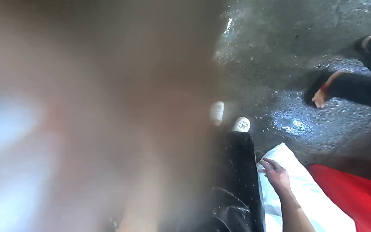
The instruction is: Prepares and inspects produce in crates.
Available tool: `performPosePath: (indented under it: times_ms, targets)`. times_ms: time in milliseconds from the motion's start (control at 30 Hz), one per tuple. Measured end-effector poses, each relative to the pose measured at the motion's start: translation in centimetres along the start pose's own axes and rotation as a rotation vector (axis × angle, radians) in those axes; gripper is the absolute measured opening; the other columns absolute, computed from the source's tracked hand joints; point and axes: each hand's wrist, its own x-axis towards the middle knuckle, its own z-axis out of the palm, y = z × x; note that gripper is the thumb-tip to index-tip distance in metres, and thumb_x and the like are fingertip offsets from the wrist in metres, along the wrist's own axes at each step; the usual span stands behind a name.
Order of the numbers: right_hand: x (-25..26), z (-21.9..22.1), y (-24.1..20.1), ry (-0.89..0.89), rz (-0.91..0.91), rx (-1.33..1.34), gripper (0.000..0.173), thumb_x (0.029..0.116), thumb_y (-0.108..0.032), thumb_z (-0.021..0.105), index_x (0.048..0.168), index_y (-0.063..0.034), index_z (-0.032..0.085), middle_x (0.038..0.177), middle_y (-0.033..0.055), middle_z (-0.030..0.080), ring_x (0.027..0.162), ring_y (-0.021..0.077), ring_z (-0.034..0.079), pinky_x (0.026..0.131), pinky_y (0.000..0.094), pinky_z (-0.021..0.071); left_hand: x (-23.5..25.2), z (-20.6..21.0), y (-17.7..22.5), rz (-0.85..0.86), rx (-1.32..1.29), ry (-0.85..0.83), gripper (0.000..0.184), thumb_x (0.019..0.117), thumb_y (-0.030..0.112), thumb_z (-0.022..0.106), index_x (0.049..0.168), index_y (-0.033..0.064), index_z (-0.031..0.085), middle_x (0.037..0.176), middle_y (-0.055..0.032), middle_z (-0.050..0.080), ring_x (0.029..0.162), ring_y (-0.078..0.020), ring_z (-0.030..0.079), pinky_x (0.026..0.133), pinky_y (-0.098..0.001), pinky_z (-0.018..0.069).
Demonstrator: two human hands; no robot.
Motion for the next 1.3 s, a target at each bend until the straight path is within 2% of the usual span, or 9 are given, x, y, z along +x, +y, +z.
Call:
performPosePath:
  times_ms: [100, 267, 467, 567, 667, 767, 933, 1200, 1300]
  targets:
    - [0.2, -0.1, -0.4, -0.004, -0.009, -0.014, 0.037, 0.1052, -0.027, 0.059, 0.136, -0.0065, 0.063, 0.117, 0.019, 0.072, 0.087, 0.0322, 0.074, 0.078, 0.0541, 0.0587, -1.2, -0.9, -1.3, -0.09, -0.195, 0.066, 0.025, 0.1024, 0.027, 0.06, 0.1, 0.0045, 0.07, 0.075, 0.0008, 0.055, 0.054, -0.0059, 0.04, 0.051, -0.0243, 0.0359]
    - [0.6, -0.7, -1.2, -0.016, -0.043, -0.045, 0.037, 0.1057, -0.026, 0.058, 0.136, -0.0055, 0.062, 0.114, 0.0192, 0.073, 0.085, 0.0323, 0.073, 0.077, 0.0537, 0.0587, -2.1, -3.3, -3.0, 0.093, -0.14, 0.137, 0.031, 0.1012, 0.027, 0.067, 0.107, -0.0023, 0.073, 0.103, -0.0132, 0.072, 0.09, -0.0143, 0.065, 0.087, -0.0341, 0.0516]
    - [1.6, -0.7, -2.5, -0.024, -0.088, -0.069, 0.036, 0.1067, -0.024, 0.056, 0.136, -0.0049, 0.062, 0.114, 0.0212, 0.072, 0.082, 0.0321, 0.073, 0.075, 0.0536, 0.0585, 1.1, -2.0, -0.2, 0.07, -0.087, 0.132, 0.035, 0.101, 0.004, 0.052, 0.134, -0.0025, 0.062, 0.133, -0.0223, 0.063, 0.12, -0.0273, 0.061, 0.101, -0.0401, 0.0484]
    - [1.7, -0.6, -2.7, -0.035, -0.083, -0.078, 0.036, 0.1069, -0.025, 0.056, 0.137, -0.0059, 0.062, 0.116, 0.0203, 0.072, 0.085, 0.0322, 0.073, 0.079, 0.0545, 0.0584, 3.3, -0.6, 2.2, 0.088, -0.076, 0.202, 0.049, 0.0995, 0.022, 0.067, 0.141, -0.0018, 0.056, 0.139, -0.0224, 0.06, 0.13, -0.0281, 0.057, 0.11, -0.0413, 0.0458]
    - [1.9, -0.6, -2.5, -0.035, -0.089, -0.087, 0.036, 0.1071, -0.026, 0.056, 0.137, -0.0071, 0.062, 0.116, 0.0188, 0.072, 0.084, 0.0305, 0.073, 0.078, 0.0534, 0.0589, 5.2, 0.2, 4.2, 0.03, 0.191, 0.294, 0.065, 0.0904, 0.047, 0.074, 0.14, 0.0071, 0.059, 0.143, -0.018, 0.058, 0.134, -0.0282, 0.055, 0.111, -0.0489, 0.0423]
    - [2.3, -0.5, -1.9, -0.03, -0.084, -0.094, 0.036, 0.1068, -0.026, 0.056, 0.137, -0.0068, 0.062, 0.116, 0.0197, 0.072, 0.084, 0.0323, 0.073, 0.078, 0.0553, 0.0586, 6.1, 0.3, 5.2, -0.004, 0.34, 0.302, 0.06, 0.0889, 0.044, 0.074, 0.137, 0.0098, 0.062, 0.149, -0.0183, 0.052, 0.137, -0.0294, 0.051, 0.113, -0.0499, 0.0395]
    - [2.9, -0.7, -0.7, -0.034, -0.061, -0.087, 0.035, 0.1065, -0.026, 0.057, 0.136, -0.0068, 0.063, 0.115, 0.0195, 0.072, 0.083, 0.0326, 0.074, 0.077, 0.0558, 0.0587, 5.2, -0.7, 4.1, -0.042, 0.325, 0.328, 0.057, 0.0854, 0.052, 0.074, 0.119, 0.0061, 0.07, 0.126, -0.0167, 0.069, 0.123, -0.03, 0.063, 0.104, -0.0544, 0.0459]
    - [3.1, -0.8, -0.2, -0.05, -0.065, -0.103, 0.036, 0.1064, -0.027, 0.057, 0.136, -0.0073, 0.062, 0.113, 0.0186, 0.073, 0.082, 0.031, 0.073, 0.076, 0.0546, 0.0585, -0.4, -2.9, -3.8, 0.057, 0.468, 0.348, 0.069, 0.0935, 0.048, 0.068, 0.139, -0.0015, 0.053, 0.131, -0.0292, 0.06, 0.125, -0.0443, 0.057, 0.102, -0.0625, 0.0427]
    - [3.1, -0.7, -0.7, -0.044, -0.061, -0.103, 0.036, 0.1062, -0.026, 0.057, 0.136, -0.006, 0.062, 0.114, 0.0195, 0.073, 0.083, 0.0319, 0.073, 0.076, 0.0548, 0.0584, 0.1, -2.4, -1.9, 0.004, 0.333, 0.296, 0.06, 0.0963, 0.043, 0.068, 0.143, 0.0061, 0.057, 0.139, -0.0231, 0.059, 0.132, -0.038, 0.054, 0.109, -0.06, 0.0395]
